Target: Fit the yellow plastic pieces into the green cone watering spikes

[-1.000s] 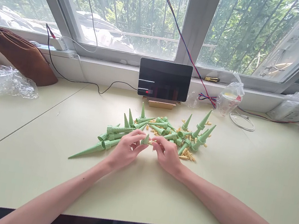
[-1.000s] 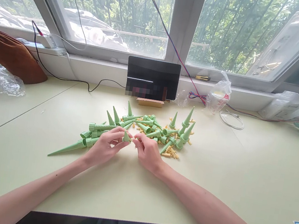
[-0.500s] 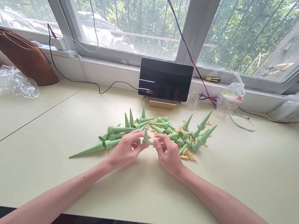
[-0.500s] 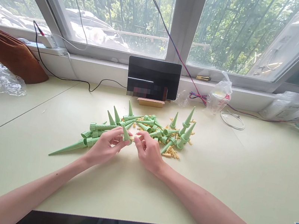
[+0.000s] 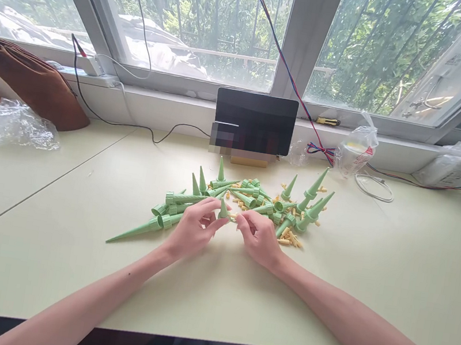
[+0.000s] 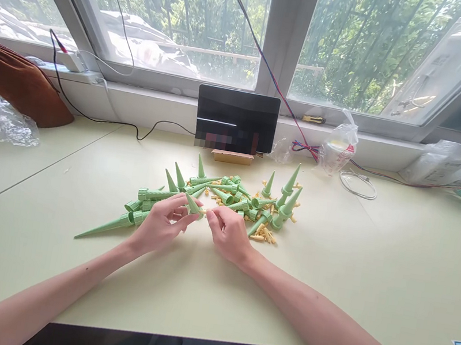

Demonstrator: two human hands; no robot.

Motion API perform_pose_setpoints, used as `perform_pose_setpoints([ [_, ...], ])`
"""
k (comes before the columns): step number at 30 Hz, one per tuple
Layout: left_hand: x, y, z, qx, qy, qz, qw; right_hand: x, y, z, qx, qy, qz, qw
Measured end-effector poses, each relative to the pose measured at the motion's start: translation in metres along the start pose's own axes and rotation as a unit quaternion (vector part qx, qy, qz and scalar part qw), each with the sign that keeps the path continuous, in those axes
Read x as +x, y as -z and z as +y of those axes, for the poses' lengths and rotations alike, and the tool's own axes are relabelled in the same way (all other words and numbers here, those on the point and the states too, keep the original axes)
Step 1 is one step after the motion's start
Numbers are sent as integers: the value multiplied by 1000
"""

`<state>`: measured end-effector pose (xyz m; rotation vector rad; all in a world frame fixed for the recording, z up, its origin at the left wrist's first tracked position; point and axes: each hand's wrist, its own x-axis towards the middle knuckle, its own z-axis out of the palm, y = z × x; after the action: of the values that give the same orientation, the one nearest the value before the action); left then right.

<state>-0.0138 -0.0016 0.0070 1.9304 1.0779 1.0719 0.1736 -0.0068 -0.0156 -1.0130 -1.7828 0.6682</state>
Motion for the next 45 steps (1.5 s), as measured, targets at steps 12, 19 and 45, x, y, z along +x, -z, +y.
perform_pose_setpoints([
  [12,-1,-2,-2,32,-29,12,999,-1,-1,5,-11,3,3,1000],
  [19,-2,-1,-1,54,-27,11,998,-1,-1,4,-11,11,6,1000],
  [45,2,3,3,-65,48,-61,995,-1,1,5,-33,59,18,998],
])
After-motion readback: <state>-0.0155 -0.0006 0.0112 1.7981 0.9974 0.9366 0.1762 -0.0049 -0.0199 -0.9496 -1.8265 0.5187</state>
